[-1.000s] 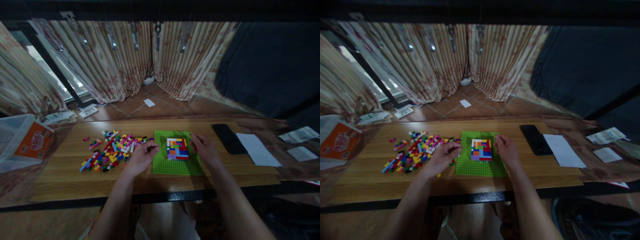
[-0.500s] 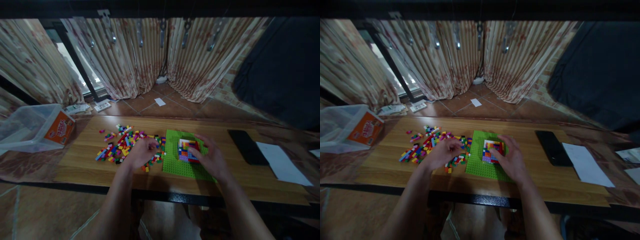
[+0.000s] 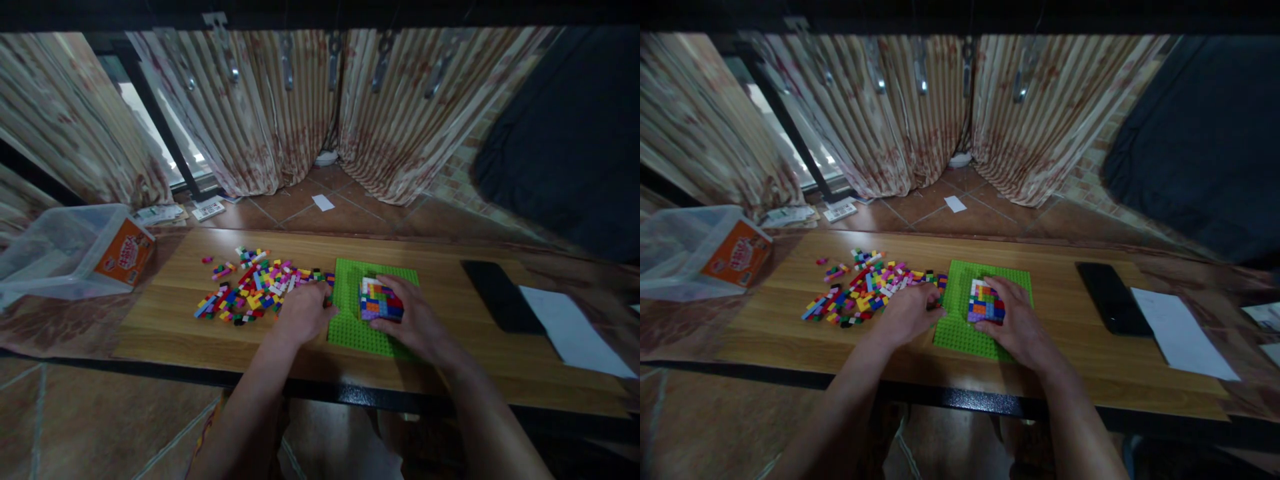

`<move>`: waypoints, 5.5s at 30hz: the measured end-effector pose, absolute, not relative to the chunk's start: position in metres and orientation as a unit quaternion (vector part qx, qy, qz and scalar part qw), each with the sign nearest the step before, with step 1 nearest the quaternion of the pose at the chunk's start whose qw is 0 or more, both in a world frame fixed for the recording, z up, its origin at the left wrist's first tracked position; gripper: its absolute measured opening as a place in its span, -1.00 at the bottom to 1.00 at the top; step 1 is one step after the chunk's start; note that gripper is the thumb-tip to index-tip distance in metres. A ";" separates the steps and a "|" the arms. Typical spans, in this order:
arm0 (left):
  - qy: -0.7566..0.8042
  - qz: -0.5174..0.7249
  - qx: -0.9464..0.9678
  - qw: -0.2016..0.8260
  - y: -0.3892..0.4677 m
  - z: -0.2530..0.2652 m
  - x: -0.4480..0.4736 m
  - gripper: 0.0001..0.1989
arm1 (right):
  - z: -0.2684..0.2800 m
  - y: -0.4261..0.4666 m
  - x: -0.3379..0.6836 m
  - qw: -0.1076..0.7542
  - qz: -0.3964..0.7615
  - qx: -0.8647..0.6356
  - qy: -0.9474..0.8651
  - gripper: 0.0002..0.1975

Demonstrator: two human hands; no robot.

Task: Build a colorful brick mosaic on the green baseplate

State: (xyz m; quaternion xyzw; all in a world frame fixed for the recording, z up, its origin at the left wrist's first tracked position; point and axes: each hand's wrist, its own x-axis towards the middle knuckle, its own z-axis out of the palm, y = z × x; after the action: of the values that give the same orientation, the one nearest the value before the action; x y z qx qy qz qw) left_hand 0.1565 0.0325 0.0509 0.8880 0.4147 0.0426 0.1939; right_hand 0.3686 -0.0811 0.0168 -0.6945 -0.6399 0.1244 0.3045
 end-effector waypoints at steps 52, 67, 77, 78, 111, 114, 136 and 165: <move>0.249 0.310 0.641 0.656 0.002 0.038 0.205 -0.91 | 0.044 -0.082 0.345 0.571 0.282 -0.594 -0.492 -0.87; 0.275 0.303 0.656 0.634 -0.005 0.035 0.214 -0.88 | 0.042 -0.082 0.365 0.518 0.083 -0.704 -0.479 -0.81; 0.254 0.146 0.641 0.709 -0.020 0.045 0.219 -0.37 | 0.036 -0.077 0.372 0.463 0.033 -0.749 -0.472 -0.82; 0.252 0.141 0.635 0.717 -0.021 0.045 0.219 -0.32 | 0.035 -0.075 0.370 0.454 0.030 -0.751 -0.479 -0.82; 0.233 0.138 0.557 0.785 -0.027 0.027 0.246 -0.09 | 0.013 -0.054 0.370 0.567 0.220 -0.751 -0.255 -0.65; 0.226 0.144 0.549 0.792 -0.028 0.026 0.246 -0.11 | 0.016 -0.054 0.369 0.573 0.233 -0.747 -0.243 -0.64; 0.226 0.133 0.584 0.768 -0.028 0.028 0.243 -0.16 | 0.019 -0.054 0.368 0.599 0.274 -0.722 -0.214 -0.67; 0.495 0.363 0.643 0.458 0.068 0.049 0.152 -0.58 | 0.015 -0.079 0.376 0.462 0.225 -0.763 -0.391 -0.54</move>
State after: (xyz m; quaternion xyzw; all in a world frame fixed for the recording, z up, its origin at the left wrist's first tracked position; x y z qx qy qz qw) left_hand 0.1516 0.0678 0.0487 0.6434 0.4949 0.3629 0.4576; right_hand 0.3759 -0.0786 0.0149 -0.7634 -0.3912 0.2249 0.4622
